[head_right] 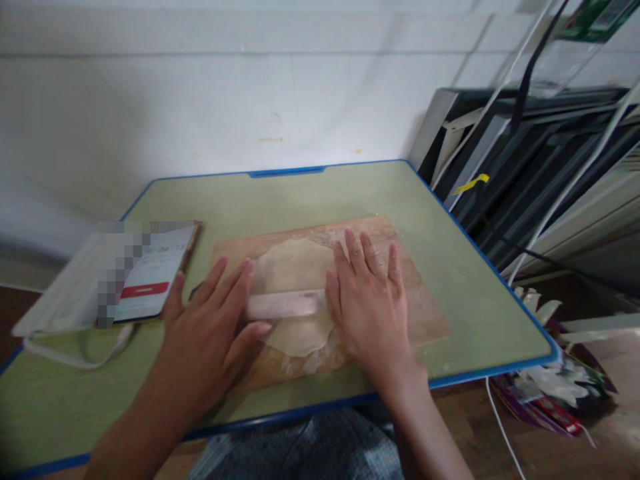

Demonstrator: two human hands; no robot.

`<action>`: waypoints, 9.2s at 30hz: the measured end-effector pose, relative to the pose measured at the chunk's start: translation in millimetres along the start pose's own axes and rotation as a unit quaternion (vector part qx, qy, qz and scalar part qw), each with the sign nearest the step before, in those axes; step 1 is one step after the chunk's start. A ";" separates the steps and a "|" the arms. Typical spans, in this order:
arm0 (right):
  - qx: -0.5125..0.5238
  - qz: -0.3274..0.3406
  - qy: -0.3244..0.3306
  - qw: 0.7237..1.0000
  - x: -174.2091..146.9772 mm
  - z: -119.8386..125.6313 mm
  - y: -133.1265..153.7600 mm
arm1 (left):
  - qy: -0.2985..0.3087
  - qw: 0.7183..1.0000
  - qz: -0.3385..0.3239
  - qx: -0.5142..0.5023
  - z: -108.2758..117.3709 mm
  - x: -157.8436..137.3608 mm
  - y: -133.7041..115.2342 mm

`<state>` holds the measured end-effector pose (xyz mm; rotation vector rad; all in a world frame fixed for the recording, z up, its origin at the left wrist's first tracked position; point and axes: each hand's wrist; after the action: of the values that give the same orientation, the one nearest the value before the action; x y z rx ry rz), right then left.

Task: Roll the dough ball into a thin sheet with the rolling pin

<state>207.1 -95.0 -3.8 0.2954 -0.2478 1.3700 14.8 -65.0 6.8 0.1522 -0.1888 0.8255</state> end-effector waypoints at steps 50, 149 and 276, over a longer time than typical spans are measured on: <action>0.032 0.072 -0.036 0.996 -38.0 8.0 2.6 | -0.038 0.998 -0.043 0.036 -3.2 -30.3 -7.4; 0.116 0.014 -0.093 0.989 -60.7 6.2 4.9 | -0.022 0.998 -0.055 0.028 -0.5 -45.4 -11.1; 0.045 0.131 0.210 0.968 62.9 -2.9 9.0 | -0.020 0.996 -0.088 -0.027 -10.2 -33.8 15.1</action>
<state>209.8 -34.5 15.6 0.0416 0.1350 1.6712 -17.7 -76.9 -9.8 0.1320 -0.2318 0.6418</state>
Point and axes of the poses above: each hand's wrist, its own x-axis towards the middle knuckle, its own z-axis out of the back of the hand, y = z × x, and after that the axes turned 8 degrees about -z, right-handed
